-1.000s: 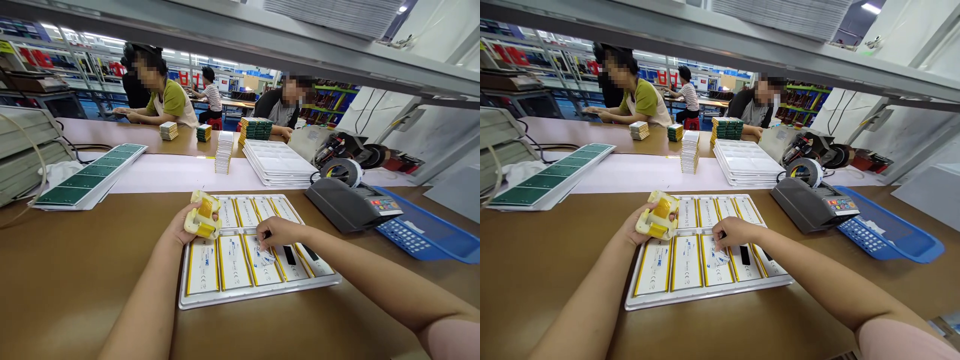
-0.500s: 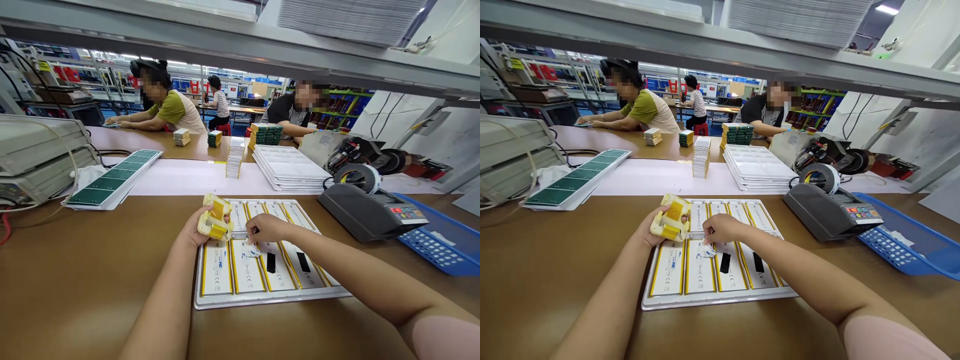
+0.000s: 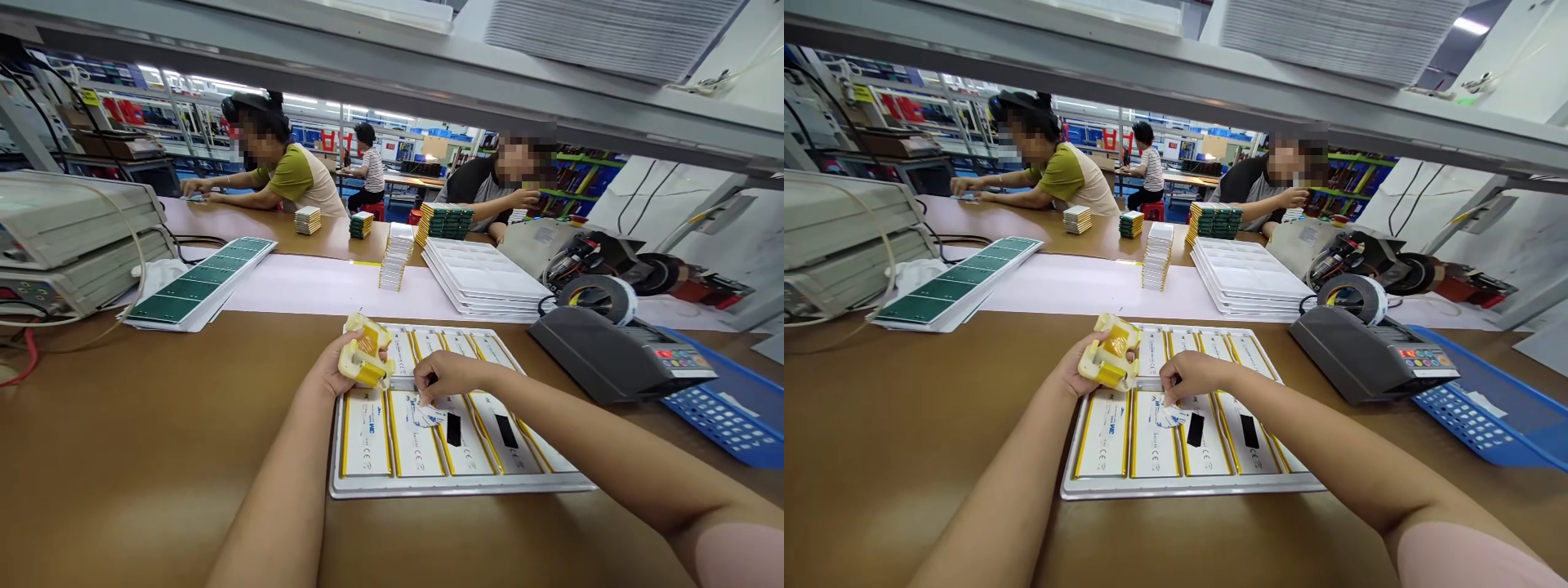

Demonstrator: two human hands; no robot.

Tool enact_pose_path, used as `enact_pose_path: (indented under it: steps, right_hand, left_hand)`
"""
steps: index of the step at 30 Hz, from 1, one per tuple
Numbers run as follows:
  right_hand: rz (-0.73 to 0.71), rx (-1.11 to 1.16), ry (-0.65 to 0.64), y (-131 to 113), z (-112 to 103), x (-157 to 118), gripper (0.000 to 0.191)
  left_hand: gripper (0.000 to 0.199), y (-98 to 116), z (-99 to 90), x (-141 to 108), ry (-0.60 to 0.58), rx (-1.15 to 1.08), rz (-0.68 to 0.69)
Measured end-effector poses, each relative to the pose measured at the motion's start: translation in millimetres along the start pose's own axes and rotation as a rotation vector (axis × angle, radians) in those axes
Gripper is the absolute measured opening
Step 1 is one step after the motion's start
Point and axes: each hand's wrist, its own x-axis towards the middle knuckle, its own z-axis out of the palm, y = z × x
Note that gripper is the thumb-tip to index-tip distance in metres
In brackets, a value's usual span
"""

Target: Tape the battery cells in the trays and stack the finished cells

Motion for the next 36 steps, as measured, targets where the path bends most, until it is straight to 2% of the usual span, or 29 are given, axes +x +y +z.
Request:
enact_pose_path:
  steps: [5, 9, 11, 13, 16, 18, 23, 28, 34, 36]
  right_hand:
    - [0.026, 0.044, 0.062, -11, 5, -6, 0.026]
    - [-0.075, 0.286, -0.082, -20, 5, -4, 0.028]
    - [-0.093, 0.375, -0.068, -25, 7, 4, 0.028]
    - [-0.041, 0.332, 0.051, -30, 12, 15, 0.026]
    - [0.076, 0.11, 0.21, -41, 20, 30, 0.021]
    - [0.082, -0.014, 0.207, -47, 21, 35, 0.019]
    - [-0.03, -0.082, 0.039, -52, 12, 34, 0.017]
    - [0.015, -0.121, 0.117, -58, 19, 32, 0.017]
    - [0.063, -0.079, 0.211, -66, 29, 30, 0.017]
    - [0.037, -0.018, 0.2, -70, 31, 26, 0.018]
  left_hand:
    - [0.034, -1, -4.6, 3, -0.031, 0.0, -0.018]
    - [0.035, -2, -6.6, 2, -0.033, -0.015, -0.023]
    - [0.036, -2, -6.1, 0, -0.042, -0.049, 0.006]
    - [0.035, -1, -5.6, -3, -0.058, -0.104, 0.075]
    - [0.034, 1, -6.5, -6, -0.054, -0.194, 0.171]
    - [0.037, 1, -7.9, -7, -0.055, -0.218, 0.171]
    - [0.036, 1, -11.1, -4, -0.073, -0.211, 0.135]
    - [0.027, 0, -12.0, -3, -0.042, -0.213, 0.158]
    - [0.031, 0, -9.4, -4, -0.034, -0.215, 0.166]
    - [0.032, 1, -8.2, -4, -0.029, -0.215, 0.17]
